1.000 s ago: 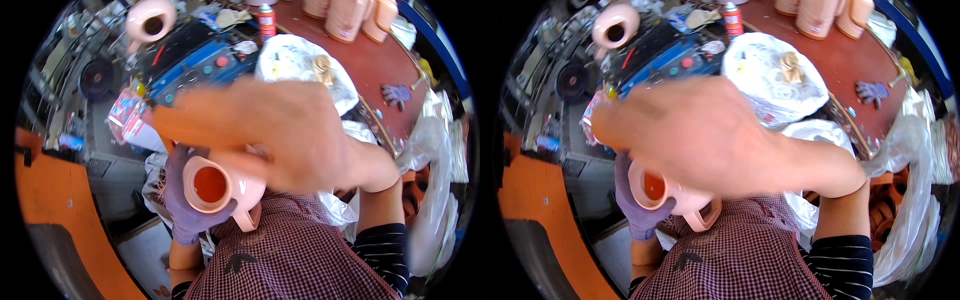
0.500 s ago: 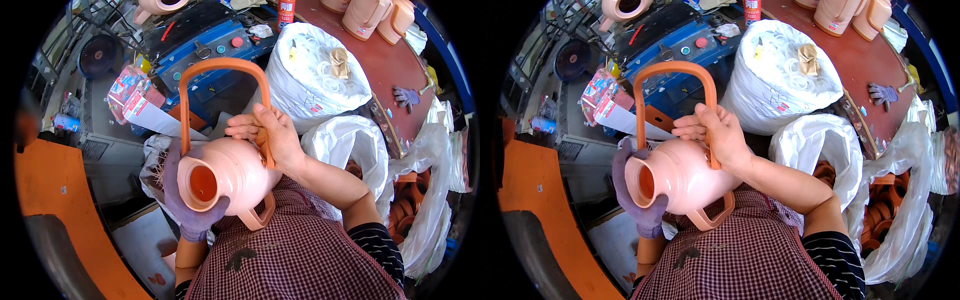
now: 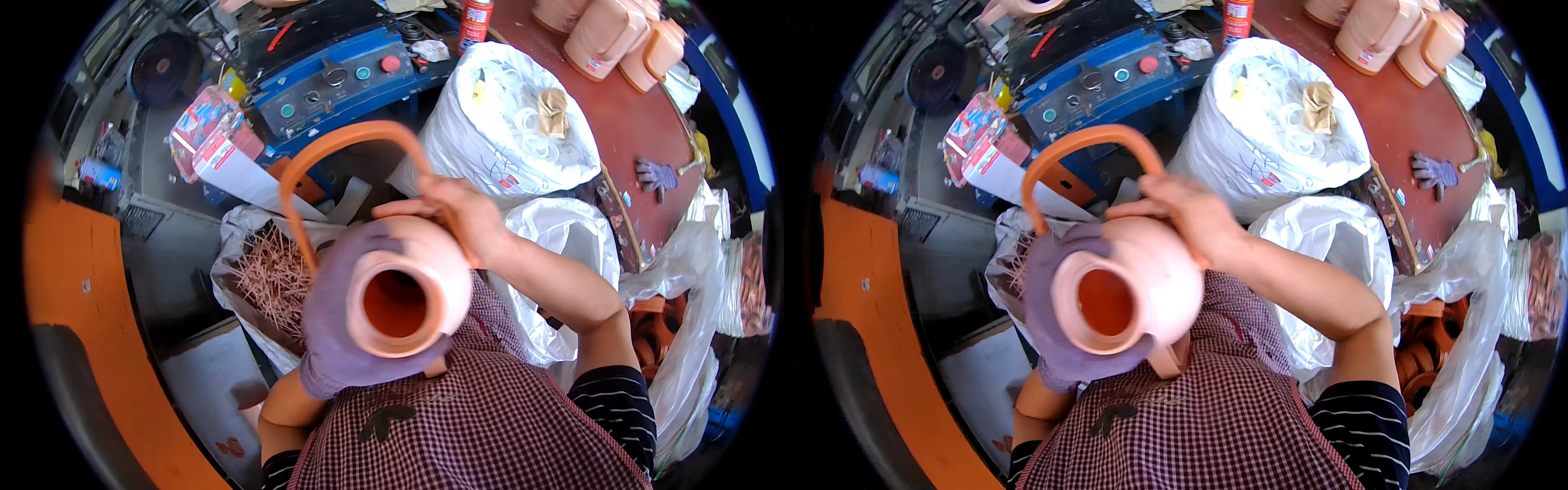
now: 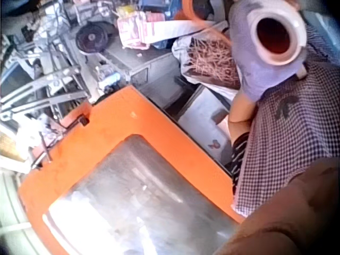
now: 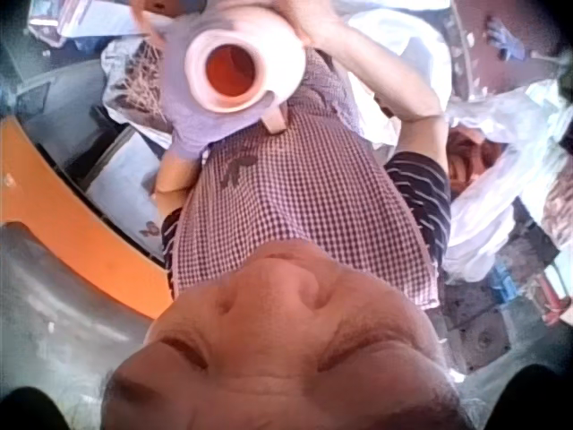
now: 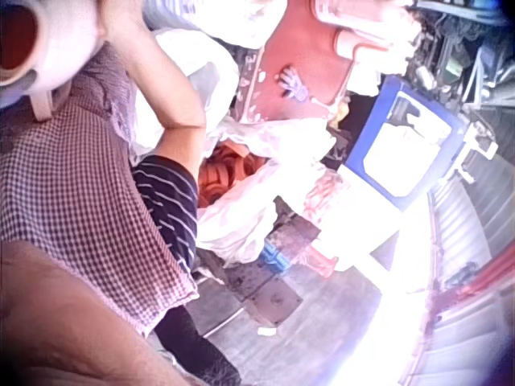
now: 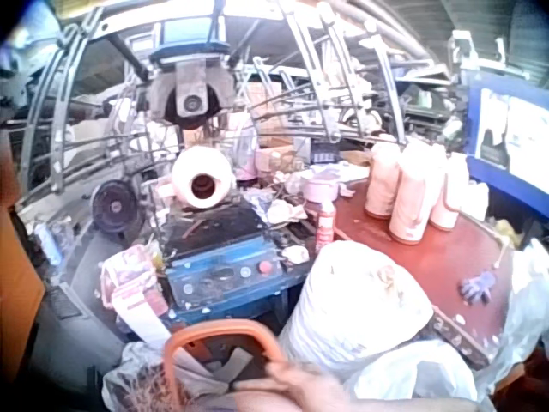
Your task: The person assembles pink plastic pitchers by inserting handles, applying labels, and inserting straws. They retrieve parts from nearby bags and place finished units on a table.
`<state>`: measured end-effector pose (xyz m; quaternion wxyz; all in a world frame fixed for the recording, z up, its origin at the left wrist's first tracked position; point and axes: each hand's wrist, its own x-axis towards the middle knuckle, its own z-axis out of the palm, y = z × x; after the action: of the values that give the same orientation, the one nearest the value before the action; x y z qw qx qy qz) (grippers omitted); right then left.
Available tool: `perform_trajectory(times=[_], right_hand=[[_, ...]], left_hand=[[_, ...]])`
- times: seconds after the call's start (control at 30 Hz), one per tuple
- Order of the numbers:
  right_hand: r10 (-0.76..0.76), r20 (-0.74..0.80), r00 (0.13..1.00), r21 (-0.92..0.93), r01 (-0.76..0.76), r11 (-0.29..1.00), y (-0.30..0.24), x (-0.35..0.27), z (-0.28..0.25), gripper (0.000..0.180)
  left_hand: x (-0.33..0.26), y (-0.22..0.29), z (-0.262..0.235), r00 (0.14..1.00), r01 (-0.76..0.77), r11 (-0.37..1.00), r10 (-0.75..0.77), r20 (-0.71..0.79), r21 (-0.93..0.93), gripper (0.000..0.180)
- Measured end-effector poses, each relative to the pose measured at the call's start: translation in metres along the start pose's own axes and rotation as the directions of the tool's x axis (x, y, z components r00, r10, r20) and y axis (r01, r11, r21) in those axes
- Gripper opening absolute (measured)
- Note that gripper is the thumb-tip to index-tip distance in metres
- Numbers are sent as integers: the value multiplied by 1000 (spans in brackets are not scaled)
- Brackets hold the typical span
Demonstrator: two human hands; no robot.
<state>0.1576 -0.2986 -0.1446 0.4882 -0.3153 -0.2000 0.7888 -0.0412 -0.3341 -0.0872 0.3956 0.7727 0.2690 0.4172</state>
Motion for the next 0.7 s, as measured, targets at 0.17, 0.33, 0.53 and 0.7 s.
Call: perform_trajectory(times=[0.17, 0.33, 0.53, 0.7], right_hand=[[-124, -1, 992, 190, 122, 974, -15, -48, -47, 39], [-185, -273, 944, 137, 229, 964, -16, -68, -46, 33], [-149, -312, 938, 178, 212, 961, -18, -70, -52, 34], [-144, -280, 949, 146, 191, 971, -19, -68, -48, 33]], left_hand=[[29, -8, -2, 974, 195, 959, -214, -73, -206, 82], [25, -83, 26, 829, 394, 514, -556, 54, -762, 61], [26, -69, 52, 839, 288, 533, -540, -58, -796, 32], [29, -58, 47, 834, 301, 510, -551, -37, -806, 38]])
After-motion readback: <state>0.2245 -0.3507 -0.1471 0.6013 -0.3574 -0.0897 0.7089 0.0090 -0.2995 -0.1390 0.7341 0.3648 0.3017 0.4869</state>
